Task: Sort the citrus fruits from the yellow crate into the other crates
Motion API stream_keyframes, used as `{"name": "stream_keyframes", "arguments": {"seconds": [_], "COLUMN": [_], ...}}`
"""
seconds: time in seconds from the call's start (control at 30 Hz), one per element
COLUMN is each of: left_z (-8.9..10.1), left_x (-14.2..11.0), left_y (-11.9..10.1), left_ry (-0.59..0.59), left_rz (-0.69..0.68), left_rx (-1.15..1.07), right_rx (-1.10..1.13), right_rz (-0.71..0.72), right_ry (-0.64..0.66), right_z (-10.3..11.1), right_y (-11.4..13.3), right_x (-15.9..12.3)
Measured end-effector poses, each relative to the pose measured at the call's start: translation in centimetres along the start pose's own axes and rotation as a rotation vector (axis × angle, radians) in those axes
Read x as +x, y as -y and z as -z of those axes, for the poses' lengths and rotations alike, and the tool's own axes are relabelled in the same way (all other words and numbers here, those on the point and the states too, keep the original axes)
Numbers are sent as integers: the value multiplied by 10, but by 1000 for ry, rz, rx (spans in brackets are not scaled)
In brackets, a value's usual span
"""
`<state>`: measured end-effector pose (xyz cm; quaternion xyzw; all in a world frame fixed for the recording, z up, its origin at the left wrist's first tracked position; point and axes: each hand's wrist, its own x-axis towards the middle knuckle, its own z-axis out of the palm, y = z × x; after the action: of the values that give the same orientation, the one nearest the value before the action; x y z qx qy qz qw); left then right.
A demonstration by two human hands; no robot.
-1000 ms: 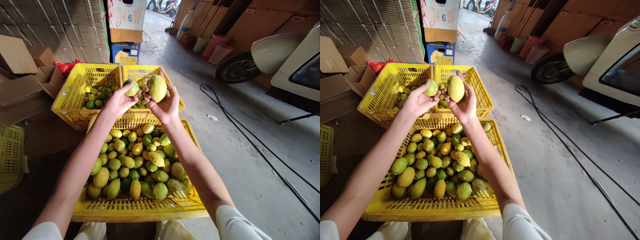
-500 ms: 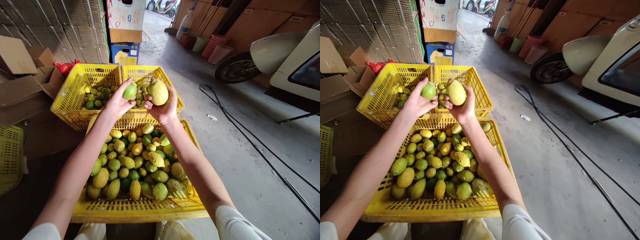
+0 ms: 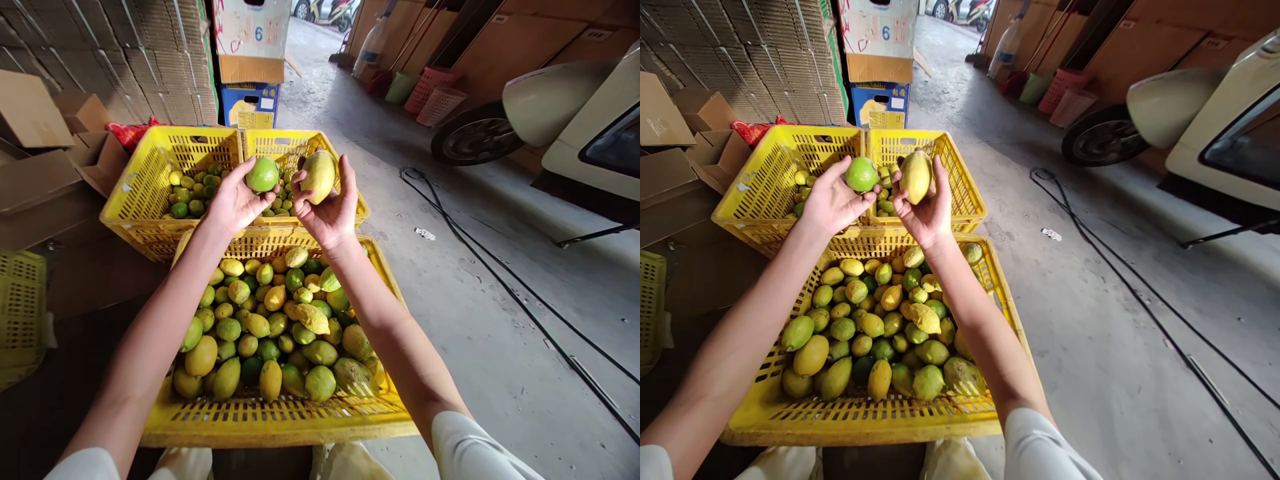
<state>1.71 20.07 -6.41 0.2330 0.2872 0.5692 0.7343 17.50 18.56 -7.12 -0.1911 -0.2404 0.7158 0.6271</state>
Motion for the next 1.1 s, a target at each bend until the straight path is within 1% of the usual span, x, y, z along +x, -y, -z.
{"name": "stream_keyframes", "arguments": {"seconds": [0.13,0.2,0.27,0.33,0.43,0.47,0.5,0.53,0.57,0.63,0.77,0.83,0.9,1.0,1.1], "left_z": [2,2,2,0,-3,-4,-4,-4,-4,-3,0,2,5,10,15], "left_x": [4,5,4,1,-4,-5,-6,-6,-7,-7,-7,-7,-7,-4,0], "left_y": [3,5,6,6,5,4,3,2,0,-5,-18,-23,-24,-23,-22], "left_ry": [-67,-103,-141,-167,-169,-167,-165,-161,-156,-147,-132,-120,-108,-113,-138], "left_rz": [-20,3,39,59,59,56,52,42,27,-16,-107,-124,-122,-128,-162], "left_rx": [-11,-35,-66,-93,-107,-108,-110,-115,-121,-138,-165,-168,-172,-152,-92], "right_rx": [92,72,29,13,21,22,20,15,9,-3,-51,-88,-121,-167,-224], "right_rz": [-66,-111,-169,-250,-351,-376,-397,-408,-412,-402,-383,-380,-363,-288,-193], "right_ry": [-21,-54,-114,-229,-463,-522,-559,-570,-556,-471,-173,-37,73,189,228], "right_z": [-3,-4,-3,0,6,9,11,13,15,19,22,20,16,9,11], "right_y": [0,-2,-5,-9,-14,-15,-16,-17,-18,-21,-35,-45,-54,-58,-52], "right_x": [1,3,7,11,15,16,16,16,16,16,21,25,27,31,34]}}
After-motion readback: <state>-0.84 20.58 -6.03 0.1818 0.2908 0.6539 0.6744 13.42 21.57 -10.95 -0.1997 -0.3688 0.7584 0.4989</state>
